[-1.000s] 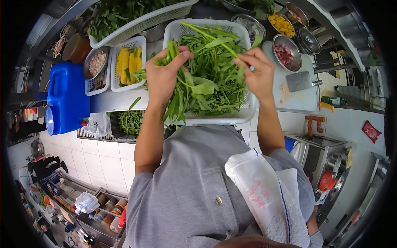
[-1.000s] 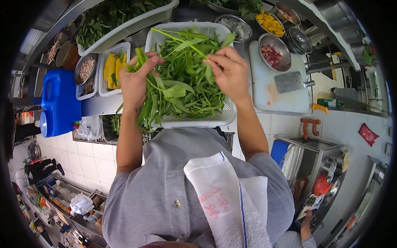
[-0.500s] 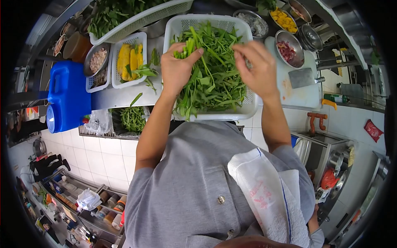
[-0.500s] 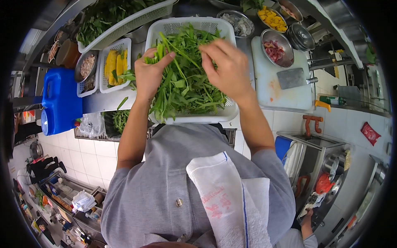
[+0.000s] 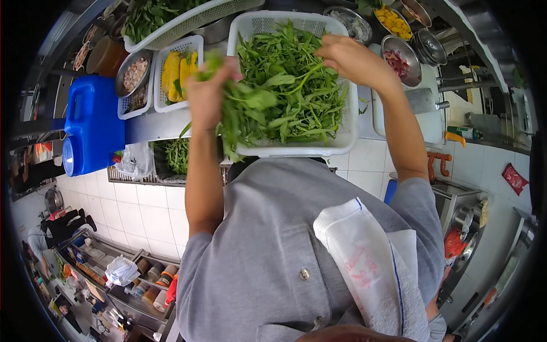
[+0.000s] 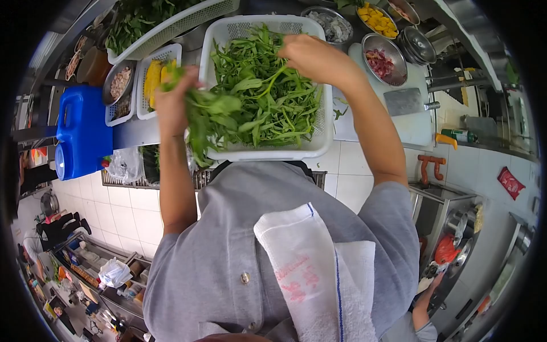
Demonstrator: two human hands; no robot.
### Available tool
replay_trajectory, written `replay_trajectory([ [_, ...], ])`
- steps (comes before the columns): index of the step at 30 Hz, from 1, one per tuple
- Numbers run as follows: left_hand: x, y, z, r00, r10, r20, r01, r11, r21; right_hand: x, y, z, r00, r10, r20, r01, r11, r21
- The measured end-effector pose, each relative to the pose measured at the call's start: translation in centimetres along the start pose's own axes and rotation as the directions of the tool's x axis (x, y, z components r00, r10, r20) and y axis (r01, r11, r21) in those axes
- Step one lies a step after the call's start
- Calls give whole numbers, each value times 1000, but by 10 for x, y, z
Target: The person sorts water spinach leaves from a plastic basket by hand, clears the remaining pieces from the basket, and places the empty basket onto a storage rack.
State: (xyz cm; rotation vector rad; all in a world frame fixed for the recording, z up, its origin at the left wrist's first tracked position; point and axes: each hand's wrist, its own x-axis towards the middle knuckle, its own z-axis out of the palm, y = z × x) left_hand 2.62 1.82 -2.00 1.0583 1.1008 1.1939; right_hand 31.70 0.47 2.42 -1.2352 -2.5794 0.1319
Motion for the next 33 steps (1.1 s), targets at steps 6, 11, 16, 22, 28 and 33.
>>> replay_trajectory([
  [6,-1,31,-51,972,193,133,-126,910,-395,-32,1,-37,995,102,22,-100,994,-52],
  [11,-20,63,-8,844,451,292,-484,873,52,-30,-20,-65,978,150,-146,-144,988,51],
  [16,-29,46,47,680,516,520,-698,674,244,-29,-36,-45,985,51,-164,-57,998,-33],
  [22,-51,6,89,691,493,529,-711,595,375,-35,-68,-20,968,115,-224,-130,990,-57],
  [28,-74,3,59,762,378,527,-589,742,319,-79,-24,26,600,798,-50,-83,124,989],
  [33,-73,10,4,839,288,461,-347,937,46,-58,-46,32,914,398,-80,-366,893,263],
])
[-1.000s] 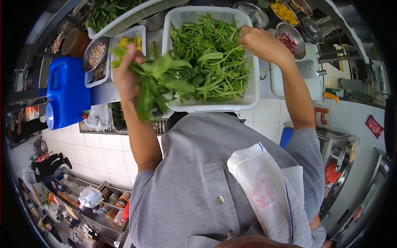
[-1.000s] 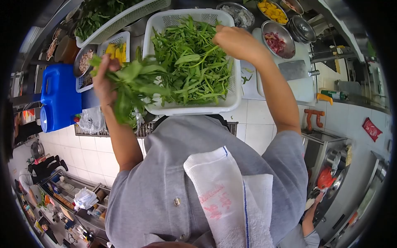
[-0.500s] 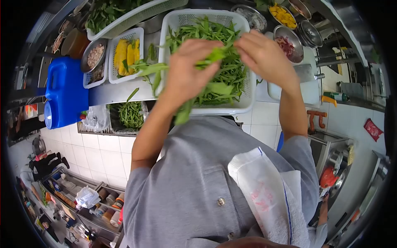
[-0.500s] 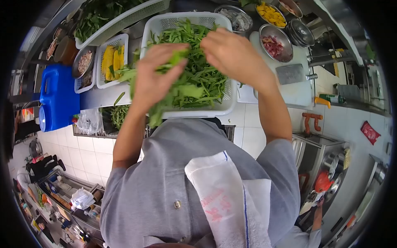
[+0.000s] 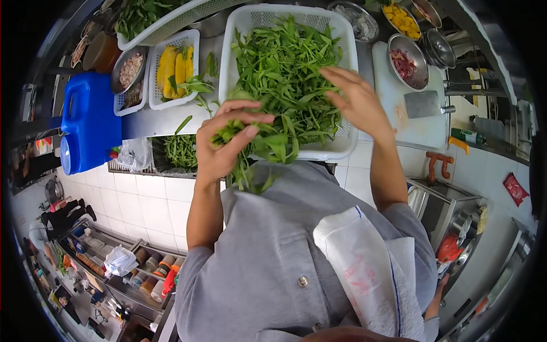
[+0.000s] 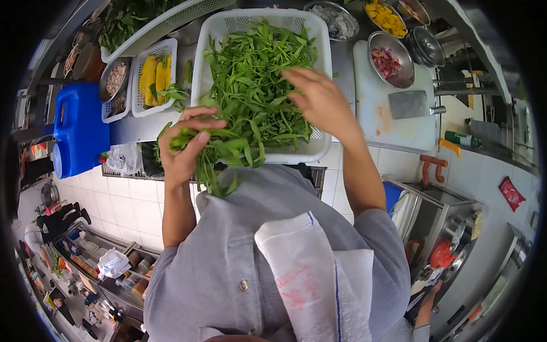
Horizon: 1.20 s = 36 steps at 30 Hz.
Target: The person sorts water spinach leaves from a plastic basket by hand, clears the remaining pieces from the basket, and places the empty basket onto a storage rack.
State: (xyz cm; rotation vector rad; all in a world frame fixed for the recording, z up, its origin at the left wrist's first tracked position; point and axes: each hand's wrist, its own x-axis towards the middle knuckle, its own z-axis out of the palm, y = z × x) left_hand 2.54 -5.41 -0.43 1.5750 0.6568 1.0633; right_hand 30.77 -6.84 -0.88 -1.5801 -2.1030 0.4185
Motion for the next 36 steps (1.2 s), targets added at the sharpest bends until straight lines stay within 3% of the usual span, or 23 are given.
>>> replay_trajectory([
  [2,-4,-6,2,998,13,-66,-21,994,-112,20,-33,19,982,-171,80,100,830,548],
  [4,-9,-6,-3,990,25,-139,-54,976,-211,31,-61,42,875,-412,253,115,685,719],
  [6,-17,-2,-20,905,-36,-423,-92,956,-277,44,-57,51,843,-453,292,173,740,650],
  [8,-34,-8,-48,852,67,-519,-237,933,-270,74,-45,33,571,-240,785,53,965,257],
  [9,-40,-7,-57,845,100,-526,-273,925,-263,75,-25,34,657,-418,628,250,906,341],
  [10,-43,-5,-61,838,100,-537,-274,927,-256,84,-7,34,654,-502,566,250,849,465],
  [11,-45,-5,-64,830,146,-538,-316,918,-239,99,-2,27,679,-409,610,140,888,439],
  [12,-47,-3,-66,821,192,-538,-358,907,-222,117,7,30,768,-397,502,204,895,396],
  [14,-46,-1,-60,784,181,-594,-373,902,-219,158,18,50,912,-184,367,104,969,225],
  [15,-47,1,-58,838,137,-528,-339,889,-308,177,31,72,955,-121,271,81,985,154],
  [17,-45,6,-48,884,49,-466,-264,874,-408,200,56,119,964,-233,131,231,972,31],
  [18,-46,7,-45,884,52,-464,-265,873,-409,204,62,130,964,-233,128,232,972,28],
  [20,-48,9,-42,892,-1,-452,-193,904,-381,207,59,137,825,-113,554,205,973,-107],
  [21,-49,10,-43,892,-1,-452,-193,904,-382,202,61,137,827,-65,558,107,993,-43],
  [22,-52,9,-48,889,0,-457,-195,904,-381,202,64,132,825,-68,562,111,993,-43],
  [24,-59,2,-59,883,-8,-469,-228,867,-443,205,70,120,680,-37,732,208,968,-144],
  [25,-59,0,-60,876,4,-482,-249,861,-444,203,67,111,676,-37,736,210,967,-144],
  [28,-55,-3,-61,859,-43,-510,-223,865,-450,187,55,70,645,200,738,307,816,-489],
  [29,-53,-2,-60,852,-66,-520,-210,866,-454,181,62,58,647,209,734,302,813,-498],
  [30,-51,-2,-60,855,-64,-515,-212,863,-459,173,73,45,743,0,669,217,946,-241],
  [31,-49,-2,-61,856,-76,-511,-193,870,-453,168,80,31,832,-175,526,173,983,55],
  [34,-45,-4,-65,861,-104,-499,-150,884,-442,147,51,-46,911,-118,395,95,993,76],
  [36,-38,-5,-66,871,-115,-478,-127,887,-444,129,39,-76,979,-201,21,167,866,472],
])
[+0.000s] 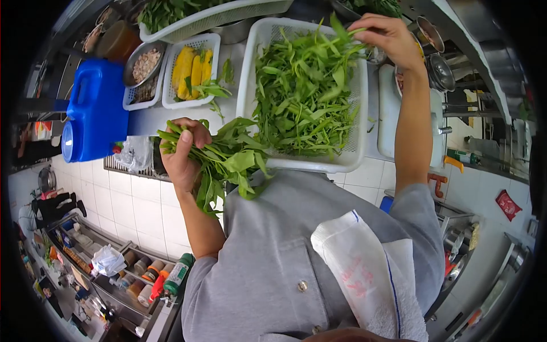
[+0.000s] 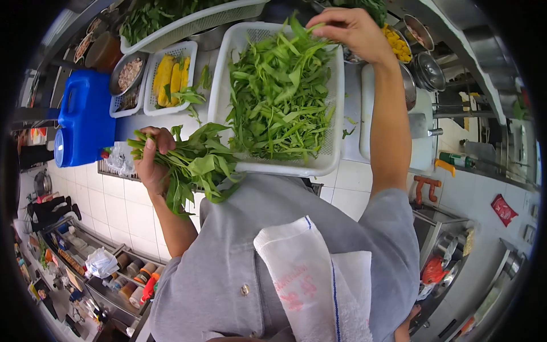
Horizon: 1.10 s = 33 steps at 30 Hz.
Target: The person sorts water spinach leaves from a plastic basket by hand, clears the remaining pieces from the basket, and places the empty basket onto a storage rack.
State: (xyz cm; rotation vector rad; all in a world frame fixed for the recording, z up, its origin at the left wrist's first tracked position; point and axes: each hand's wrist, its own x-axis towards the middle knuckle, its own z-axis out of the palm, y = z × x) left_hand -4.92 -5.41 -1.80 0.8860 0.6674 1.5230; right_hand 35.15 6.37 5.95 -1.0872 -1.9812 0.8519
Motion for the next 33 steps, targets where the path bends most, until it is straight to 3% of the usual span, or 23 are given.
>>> replay_trajectory([
  [1,3,-1,4,1000,-13,14,12,999,51,-3,-1,-2,1000,4,-12,-4,1000,-11],
  [2,6,-1,8,999,-26,29,22,994,102,-4,-1,-1,998,-43,51,59,932,-357],
  [3,9,-3,13,998,-56,-1,56,989,137,-6,-1,1,990,-60,125,128,747,-652],
  [4,12,-3,17,998,-59,20,55,989,135,-10,-6,4,993,-57,106,113,742,-661],
  [5,15,-3,20,996,-90,4,87,969,231,-15,-13,7,997,37,-67,-59,931,-360],
  [6,17,-3,24,993,-116,-26,118,939,323,-17,-16,7,967,177,-184,-177,984,13],
  [7,18,-2,34,992,-104,-74,122,939,322,-12,-5,15,988,8,-157,-55,954,-296],
  [8,18,-1,39,992,-106,-65,121,937,327,-16,-2,16,986,9,-168,-59,954,-293],
  [10,23,0,45,994,-88,-69,111,854,508,-19,-3,21,965,194,-178,-205,978,-48],
  [11,24,1,45,994,-86,-69,110,842,528,-18,0,22,958,66,-278,-156,935,-318],
  [15,34,12,64,994,-57,-96,103,802,588,-18,-24,20,944,147,-296,-205,963,-176],
  [18,41,10,76,1000,8,6,-10,806,592,-20,-35,21,961,74,-265,-139,961,-238],
  [20,50,5,95,979,54,197,-162,795,585,-19,-41,22,979,50,-198,-106,953,-284],
  [22,67,-9,109,922,89,376,-321,719,617,-16,-51,28,989,31,-143,-75,947,-312],
  [23,75,-20,118,924,90,372,-319,719,618,-15,-57,32,995,14,-95,-45,940,-337],
  [25,85,-41,135,829,214,517,-531,593,606,-10,-68,44,997,-9,-74,-20,927,-375],
  [26,83,-44,141,828,211,520,-531,594,604,-9,-74,51,998,-30,-60,3,910,-414],
  [28,81,-49,151,890,62,452,-416,516,749,-6,-85,64,991,-16,-130,-33,929,-368],
  [30,78,-55,150,912,58,406,-363,574,734,-6,-87,70,987,-15,-161,-41,940,-339],
  [31,79,-55,145,940,15,342,-255,696,671,-5,-79,69,991,68,-114,-89,978,-190],
  [32,81,-55,140,960,-41,278,-138,795,591,-5,-67,67,989,78,-128,-101,978,-183],
  [33,84,-51,137,957,-106,268,-47,862,505,-3,-54,66,991,-31,-131,5,981,-192],
])
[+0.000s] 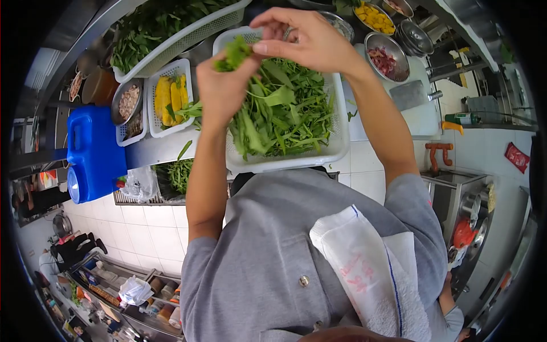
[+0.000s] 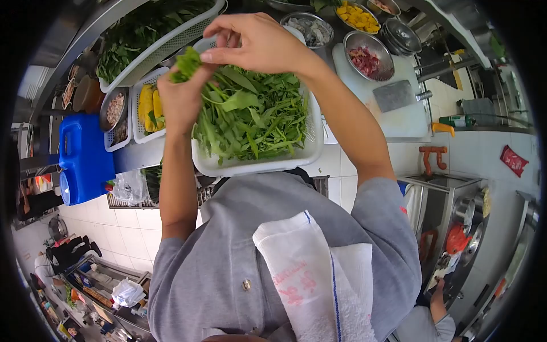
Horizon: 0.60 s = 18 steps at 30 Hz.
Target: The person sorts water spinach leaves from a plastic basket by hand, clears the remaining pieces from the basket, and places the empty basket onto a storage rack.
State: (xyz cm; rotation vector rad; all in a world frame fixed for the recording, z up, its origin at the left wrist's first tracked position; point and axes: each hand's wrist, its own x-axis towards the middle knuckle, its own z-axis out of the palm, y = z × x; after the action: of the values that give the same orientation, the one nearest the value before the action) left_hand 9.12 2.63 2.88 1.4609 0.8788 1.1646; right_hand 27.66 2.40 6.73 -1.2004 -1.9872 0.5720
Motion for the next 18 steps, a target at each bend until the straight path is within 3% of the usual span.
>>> replay_trajectory([
  [1,2,2,-5,1000,-5,4,5,1000,5,-1,10,4,994,-110,-19,110,994,4],
  [2,4,5,-10,998,-66,7,67,988,-141,-3,17,10,993,-81,90,68,989,134],
  [3,6,6,-14,992,-126,17,126,951,-282,-4,22,18,993,-85,87,73,988,139],
  [7,4,6,-19,989,-143,-37,130,965,-229,2,13,30,971,56,234,-78,993,86],
  [9,4,7,-23,987,-145,-66,131,975,-177,9,13,24,978,41,205,-32,998,-46],
  [10,3,7,-25,986,-144,-89,131,983,-130,10,11,21,985,-6,172,7,1000,-6],
  [13,3,5,-32,987,-155,-51,154,988,-26,17,13,18,967,-42,250,68,993,-97],
  [14,3,5,-31,987,-155,-52,154,988,-26,17,16,23,967,-43,251,70,993,-97],
  [16,2,7,-29,984,-160,-78,154,985,-79,19,16,40,980,-172,104,173,985,3],
  [18,3,0,-28,987,-136,-86,126,986,-113,19,7,38,981,-101,163,103,995,-3],
])
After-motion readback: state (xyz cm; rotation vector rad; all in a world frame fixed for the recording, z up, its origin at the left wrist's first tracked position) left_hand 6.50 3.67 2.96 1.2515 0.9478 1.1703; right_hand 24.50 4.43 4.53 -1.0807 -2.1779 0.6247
